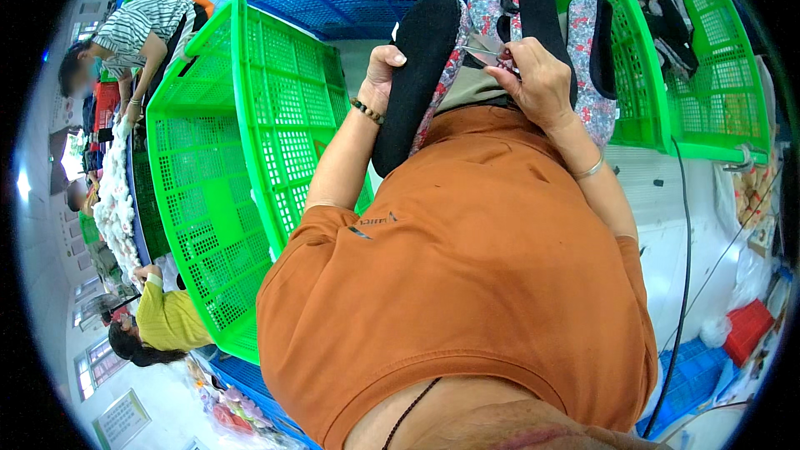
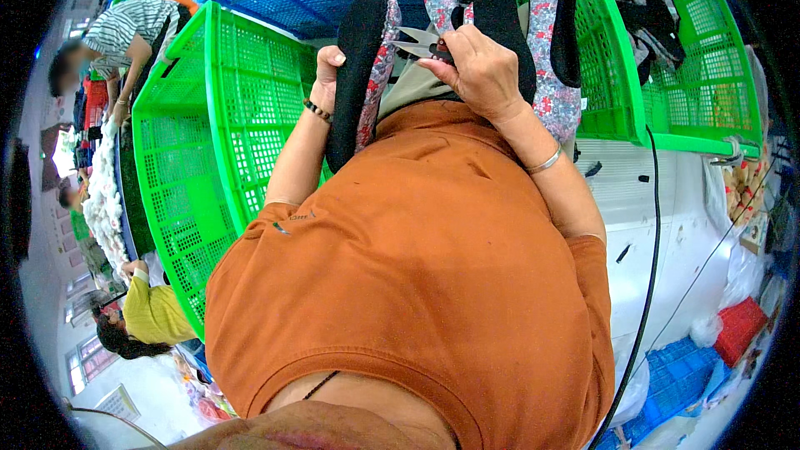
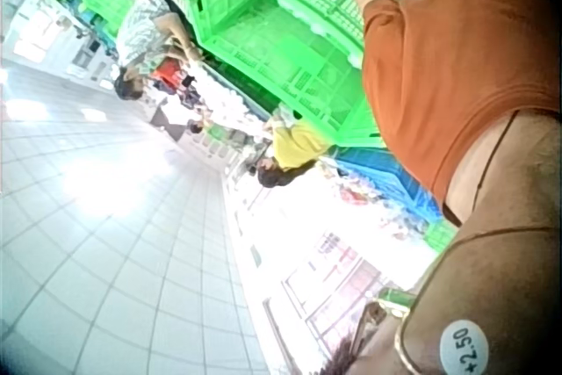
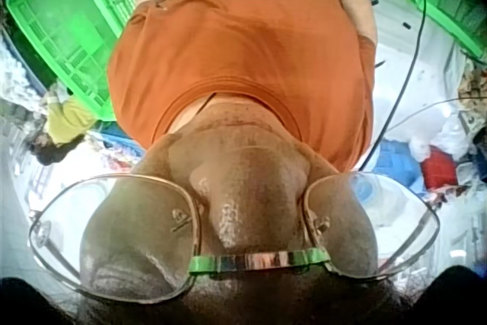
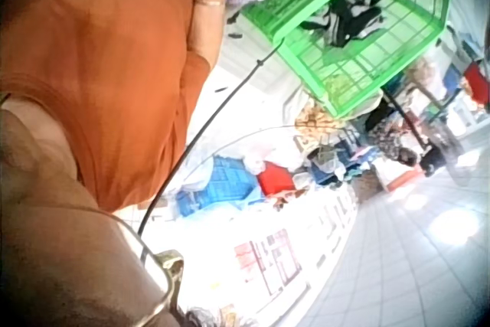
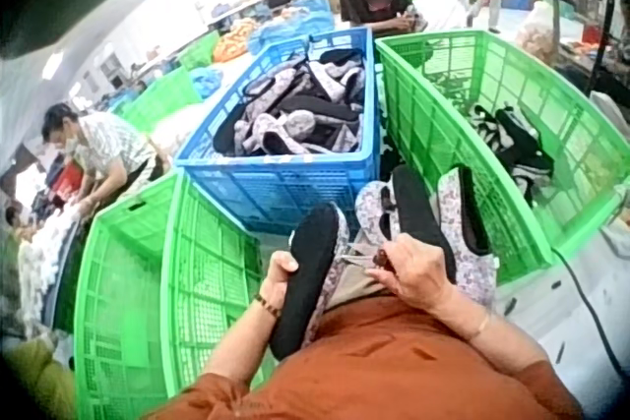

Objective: The person uses a pair of scissors to trim the excess fabric around the edges of a floral-patterned slipper. They hold the slipper in their left hand and carefully cut along the perimeter of the black sole, rotating the item to access different sides. The person works on a single slipper throughout the clip, removing loose threads and uneven fabric.

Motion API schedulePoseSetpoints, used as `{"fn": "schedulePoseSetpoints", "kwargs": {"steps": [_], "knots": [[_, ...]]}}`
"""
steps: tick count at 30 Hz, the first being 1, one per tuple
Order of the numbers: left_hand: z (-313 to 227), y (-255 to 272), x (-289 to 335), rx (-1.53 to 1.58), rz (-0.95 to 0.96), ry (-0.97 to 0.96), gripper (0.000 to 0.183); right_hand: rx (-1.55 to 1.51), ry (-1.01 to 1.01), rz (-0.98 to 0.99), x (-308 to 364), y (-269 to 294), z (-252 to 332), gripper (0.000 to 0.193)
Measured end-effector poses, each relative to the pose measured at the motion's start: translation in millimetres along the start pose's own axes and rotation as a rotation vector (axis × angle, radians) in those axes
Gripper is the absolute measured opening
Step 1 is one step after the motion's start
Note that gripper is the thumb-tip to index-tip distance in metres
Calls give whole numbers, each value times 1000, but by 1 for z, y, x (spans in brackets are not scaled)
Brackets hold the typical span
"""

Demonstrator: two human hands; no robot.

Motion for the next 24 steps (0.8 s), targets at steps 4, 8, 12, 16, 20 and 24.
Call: {"fn": "schedulePoseSetpoints", "kwargs": {"steps": [4,8,12,16,20,24], "knots": [[2,-4,0,-17,-26,12,76,-12,44,7,1,2,4,33],[3,3,-1,-9,-29,21,75,-85,68,35,-1,-1,10,30],[9,3,-2,7,-45,13,75,-114,58,51,-6,-1,13,26],[10,-1,-1,63,22,17,74,-305,-320,-64,5,2,-15,30],[9,-3,-2,89,-1,40,73,-343,-466,-50,16,7,-28,27],[-81,-9,-21,-316,-255,-66,45,-364,-439,-35,12,14,-28,25]]}}
Point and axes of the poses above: each hand's wrist, its own x-axis away from the middle knuckle, its own y-axis out of the back of the hand, z = x × y, the point moved 7 cm from there along -x, towards the middle knuckle, and after that the axes turned 11 degrees about z, right-handed, at the moved point
